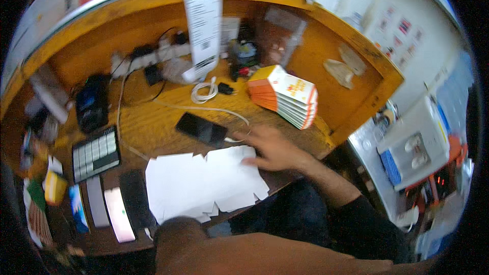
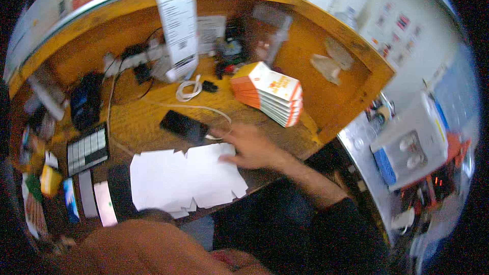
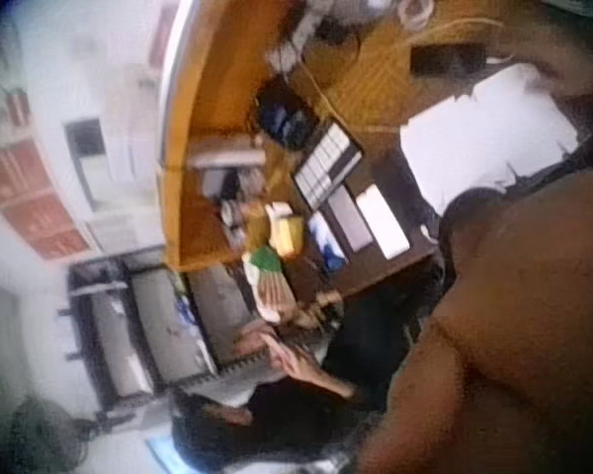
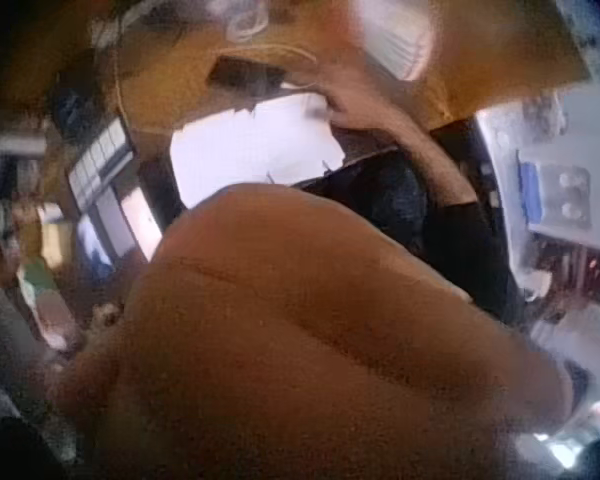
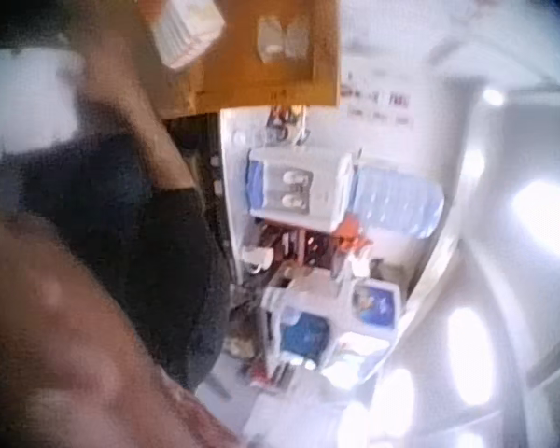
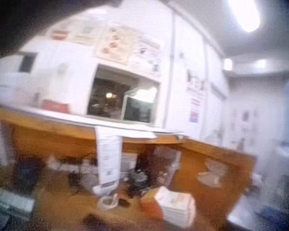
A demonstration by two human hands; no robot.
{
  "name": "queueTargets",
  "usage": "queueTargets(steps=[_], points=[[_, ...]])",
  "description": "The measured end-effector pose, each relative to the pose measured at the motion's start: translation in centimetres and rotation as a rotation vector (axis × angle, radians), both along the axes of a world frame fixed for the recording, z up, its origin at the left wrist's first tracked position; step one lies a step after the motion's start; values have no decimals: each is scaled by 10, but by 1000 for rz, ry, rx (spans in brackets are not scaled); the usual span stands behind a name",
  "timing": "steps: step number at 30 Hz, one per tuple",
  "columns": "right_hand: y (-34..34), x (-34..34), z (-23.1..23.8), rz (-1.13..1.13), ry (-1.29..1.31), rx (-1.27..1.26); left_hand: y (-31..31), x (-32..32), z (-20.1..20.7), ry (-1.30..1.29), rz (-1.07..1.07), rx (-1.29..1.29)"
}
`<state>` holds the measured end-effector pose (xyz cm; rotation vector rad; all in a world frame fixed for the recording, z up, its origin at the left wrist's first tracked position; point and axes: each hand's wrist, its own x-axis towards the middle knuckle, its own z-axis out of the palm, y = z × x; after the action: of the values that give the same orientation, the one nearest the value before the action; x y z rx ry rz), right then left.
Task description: The person folds flat printed paper sheets into small rectangular boxes at a counter. They repeatedly fold edges, tuck flaps, and stack completed boxes on the right side of the counter.
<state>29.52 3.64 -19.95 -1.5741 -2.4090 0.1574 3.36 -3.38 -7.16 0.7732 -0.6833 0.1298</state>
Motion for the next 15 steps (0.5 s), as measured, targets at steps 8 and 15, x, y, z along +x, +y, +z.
queueTargets(steps=[8, 15], points=[[-5, -19, -33, -86, -56, -108, 3, 26, 6, 87, -47, 66], [-17, -23, -30, -151, 58, -144, -1, 39, 3, 88, -135, 72]])
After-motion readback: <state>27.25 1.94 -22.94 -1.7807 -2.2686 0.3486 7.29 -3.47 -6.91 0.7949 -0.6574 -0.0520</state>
